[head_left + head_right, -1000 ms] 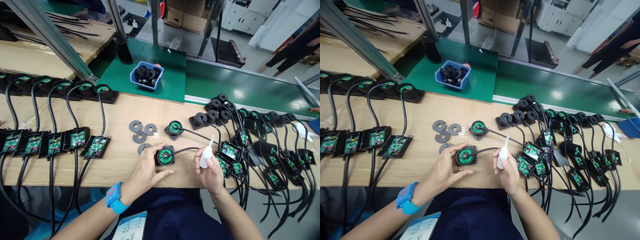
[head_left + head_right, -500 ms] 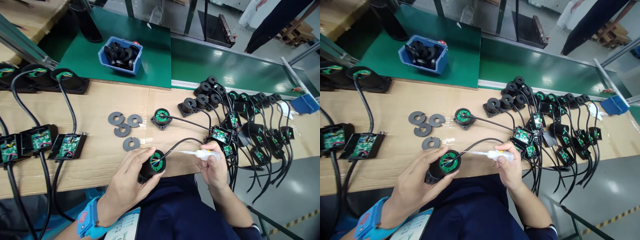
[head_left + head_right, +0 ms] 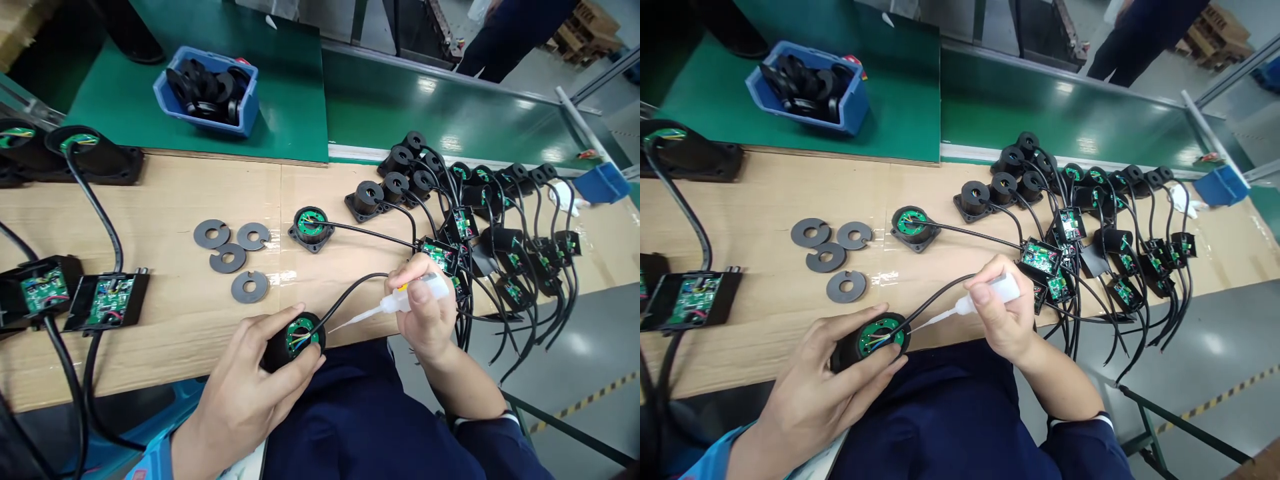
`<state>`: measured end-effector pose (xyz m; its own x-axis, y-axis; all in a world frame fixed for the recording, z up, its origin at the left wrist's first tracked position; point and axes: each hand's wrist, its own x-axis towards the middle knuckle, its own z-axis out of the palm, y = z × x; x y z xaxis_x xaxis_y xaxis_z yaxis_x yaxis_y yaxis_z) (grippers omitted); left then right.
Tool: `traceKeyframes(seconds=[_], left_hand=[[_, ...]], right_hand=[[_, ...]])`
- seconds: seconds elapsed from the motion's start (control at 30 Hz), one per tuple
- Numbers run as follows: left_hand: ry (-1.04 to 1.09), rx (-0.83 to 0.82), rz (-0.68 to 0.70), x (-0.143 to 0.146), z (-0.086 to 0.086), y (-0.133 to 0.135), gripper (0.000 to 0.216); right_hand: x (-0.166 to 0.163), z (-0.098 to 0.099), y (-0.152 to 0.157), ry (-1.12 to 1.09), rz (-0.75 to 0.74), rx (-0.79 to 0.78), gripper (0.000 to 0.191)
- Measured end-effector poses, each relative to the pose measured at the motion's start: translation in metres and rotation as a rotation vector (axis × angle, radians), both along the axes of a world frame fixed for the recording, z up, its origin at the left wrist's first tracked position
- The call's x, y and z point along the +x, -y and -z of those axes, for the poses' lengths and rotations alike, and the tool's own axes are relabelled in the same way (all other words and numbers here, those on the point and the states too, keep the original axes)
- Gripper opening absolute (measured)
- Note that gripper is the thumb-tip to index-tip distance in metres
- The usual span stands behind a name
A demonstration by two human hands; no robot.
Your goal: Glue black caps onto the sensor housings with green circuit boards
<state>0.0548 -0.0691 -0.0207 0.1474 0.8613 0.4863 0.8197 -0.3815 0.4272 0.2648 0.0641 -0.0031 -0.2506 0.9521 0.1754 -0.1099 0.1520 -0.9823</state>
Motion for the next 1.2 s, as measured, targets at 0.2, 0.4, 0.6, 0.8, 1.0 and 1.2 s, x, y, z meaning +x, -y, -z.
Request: traceKeyframes(seconds=[0.2, 0.4, 0.6, 0.8, 1.0, 1.2], left_hand=[[-0.027, -0.017, -0.01, 0.001, -0.003, -0.002, 0.012], [-0.019, -0.031, -0.013, 0.001, -0.006, 0.0, 0.016], [0.122, -0.045, -0.037, 0.001, -0.002, 0.004, 0.032], [0.135, -0.035, -0.022, 0.001, -0.003, 0.003, 0.036], [0.136, -0.055, -0.022, 0.001, -0.006, 0.003, 0.033], [0.146, -0.062, -0.02, 0.0, -0.003, 0.002, 0.037]], right_hand=[[-0.003, 0.002, -0.003, -0.013, -0.054, 0.055, 0.033], [-0.005, -0.001, 0.0, 0.102, -0.136, 0.115, 0.035], [-0.01, -0.011, -0.004, 0.143, -0.294, 0.19, 0.025], [-0.021, -0.018, -0.009, 0.111, -0.296, 0.381, 0.032], [-0.02, -0.019, -0.009, 0.161, -0.318, 0.396, 0.033], [-0.019, -0.019, -0.009, 0.189, -0.342, 0.4, 0.036]])
